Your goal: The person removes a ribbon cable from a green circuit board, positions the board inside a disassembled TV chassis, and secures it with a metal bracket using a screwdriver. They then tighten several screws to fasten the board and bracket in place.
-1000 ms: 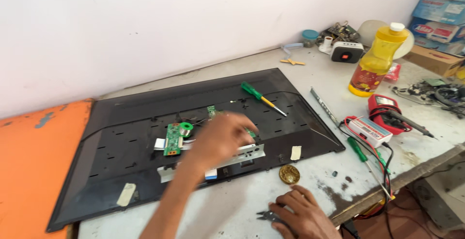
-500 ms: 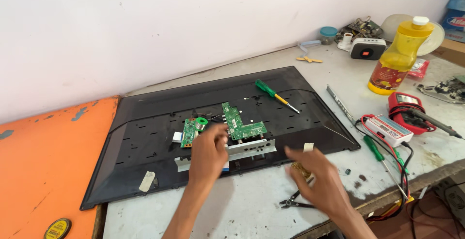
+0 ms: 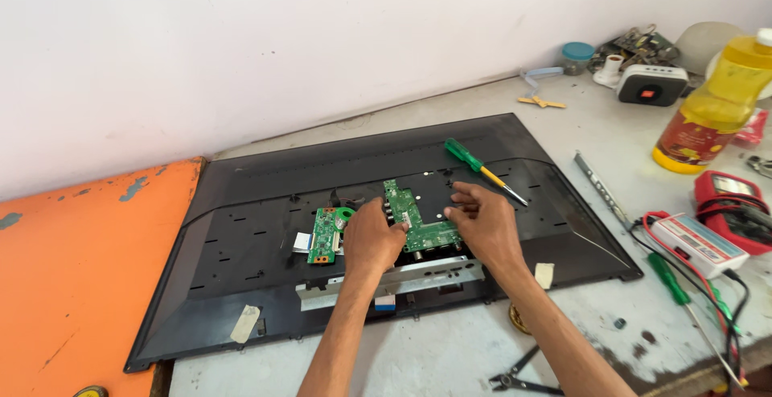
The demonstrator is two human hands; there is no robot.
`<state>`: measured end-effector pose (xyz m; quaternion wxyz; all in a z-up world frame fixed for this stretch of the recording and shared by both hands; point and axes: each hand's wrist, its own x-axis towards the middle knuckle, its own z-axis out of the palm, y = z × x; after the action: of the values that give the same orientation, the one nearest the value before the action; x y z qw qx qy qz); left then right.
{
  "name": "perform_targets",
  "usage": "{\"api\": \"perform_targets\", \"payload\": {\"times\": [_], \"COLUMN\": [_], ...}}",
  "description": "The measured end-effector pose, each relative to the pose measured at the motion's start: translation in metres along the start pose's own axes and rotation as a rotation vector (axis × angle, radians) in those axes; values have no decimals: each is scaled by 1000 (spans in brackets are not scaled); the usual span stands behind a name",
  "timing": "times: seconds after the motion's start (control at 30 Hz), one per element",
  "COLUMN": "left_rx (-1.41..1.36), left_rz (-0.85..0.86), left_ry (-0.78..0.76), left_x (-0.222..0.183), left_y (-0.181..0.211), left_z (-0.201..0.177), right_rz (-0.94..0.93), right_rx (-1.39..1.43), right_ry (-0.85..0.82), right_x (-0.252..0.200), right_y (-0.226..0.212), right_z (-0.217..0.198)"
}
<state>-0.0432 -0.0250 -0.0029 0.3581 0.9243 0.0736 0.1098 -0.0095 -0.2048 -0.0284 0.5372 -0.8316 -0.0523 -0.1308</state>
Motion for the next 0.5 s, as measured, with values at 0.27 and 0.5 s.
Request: {"api": "perform_targets", "payload": {"times": [0.27,0.5], "left_rx": [-943,-1152], "left_rz": [1,212], "left_ry": [-35,-64], "left_x": [-1,-9], "left_y": [7,-19], "left_z": [-17,-14], "right_rz": [-73,-206], "right_rx": [622,659], "right_ry": [57,21], "right_x": [-8,-15], "right_y": [-7,-7], "right_z": [1,-9]}}
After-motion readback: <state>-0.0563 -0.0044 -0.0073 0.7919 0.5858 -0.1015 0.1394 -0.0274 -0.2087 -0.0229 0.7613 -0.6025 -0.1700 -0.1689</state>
